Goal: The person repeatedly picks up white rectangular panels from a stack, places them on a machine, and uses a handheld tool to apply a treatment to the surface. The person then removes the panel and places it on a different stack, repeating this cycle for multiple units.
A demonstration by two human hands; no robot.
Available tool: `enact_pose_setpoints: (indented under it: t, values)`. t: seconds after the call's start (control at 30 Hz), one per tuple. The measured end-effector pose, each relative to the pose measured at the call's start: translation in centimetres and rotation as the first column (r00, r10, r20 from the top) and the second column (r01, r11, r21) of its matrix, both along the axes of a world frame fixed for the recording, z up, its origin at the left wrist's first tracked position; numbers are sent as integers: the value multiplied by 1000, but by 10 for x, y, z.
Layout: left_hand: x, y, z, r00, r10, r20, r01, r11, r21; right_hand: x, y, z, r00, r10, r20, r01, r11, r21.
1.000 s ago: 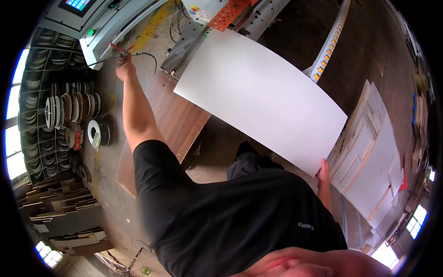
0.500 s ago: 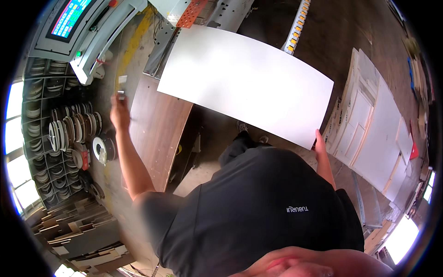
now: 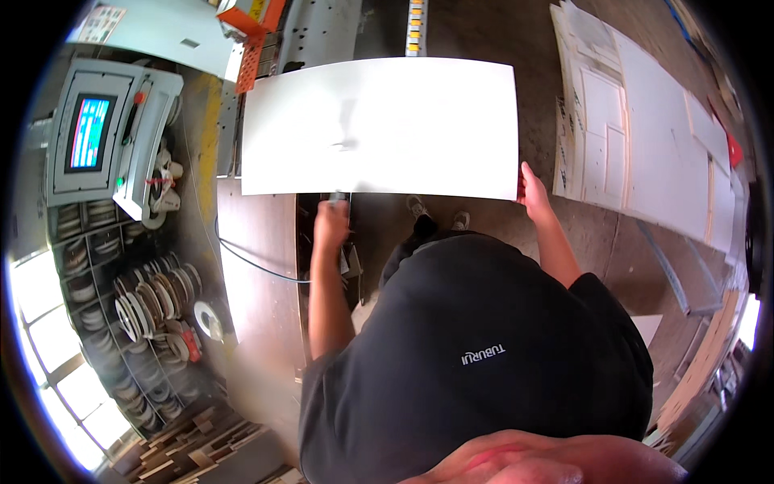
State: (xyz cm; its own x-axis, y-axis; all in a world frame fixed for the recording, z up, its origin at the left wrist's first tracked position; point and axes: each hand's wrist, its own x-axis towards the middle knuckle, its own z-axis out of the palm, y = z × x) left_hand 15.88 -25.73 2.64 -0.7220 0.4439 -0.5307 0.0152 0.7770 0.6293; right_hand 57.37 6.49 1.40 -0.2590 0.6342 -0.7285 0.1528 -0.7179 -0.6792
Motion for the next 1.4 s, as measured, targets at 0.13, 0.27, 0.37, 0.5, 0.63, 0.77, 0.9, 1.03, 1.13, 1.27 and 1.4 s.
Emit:
enact_pose_setpoints:
  t: [0.13,0.27,0.37,0.5,0.63,0.77,0.9,1.03,1.13,1.27,1.4]
  values:
    - [103,37,78,730,-681,59,680,717,-152,13,-1,-11,1000,7,30,-7,1000,-1]
    - [68,-38,65,848,-522,93,530,841,-108,18,-1,-7,1000,25,-2,-25,1000,1]
    - [-12,-185,-6,978,204,-41,-207,971,-120,11,0,-5,997,67,-35,-67,998,-3]
    - [10,-210,40,923,269,-274,-319,935,-157,10,-1,-3,997,76,24,-76,997,8]
    - [102,-158,100,984,-158,83,176,934,-311,10,-3,-3,992,114,48,-115,993,27]
    - [146,-128,142,783,-606,140,620,746,-241,5,2,-6,982,165,88,-169,985,33]
    - [111,-157,126,913,-399,-91,346,872,-347,8,7,-17,966,218,142,-229,971,63]
    - [33,-236,65,906,84,-414,-256,888,-382,1,4,-14,948,244,204,-264,961,80]
    - [2,-267,37,824,229,-518,-407,876,-260,-8,1,-10,953,211,218,-238,965,110]
    - [-11,-219,23,717,691,90,-697,709,108,-9,-2,-3,973,159,164,-181,976,125]
    - [11,-136,2,706,632,321,-708,642,294,-2,4,6,984,179,14,-179,979,99]
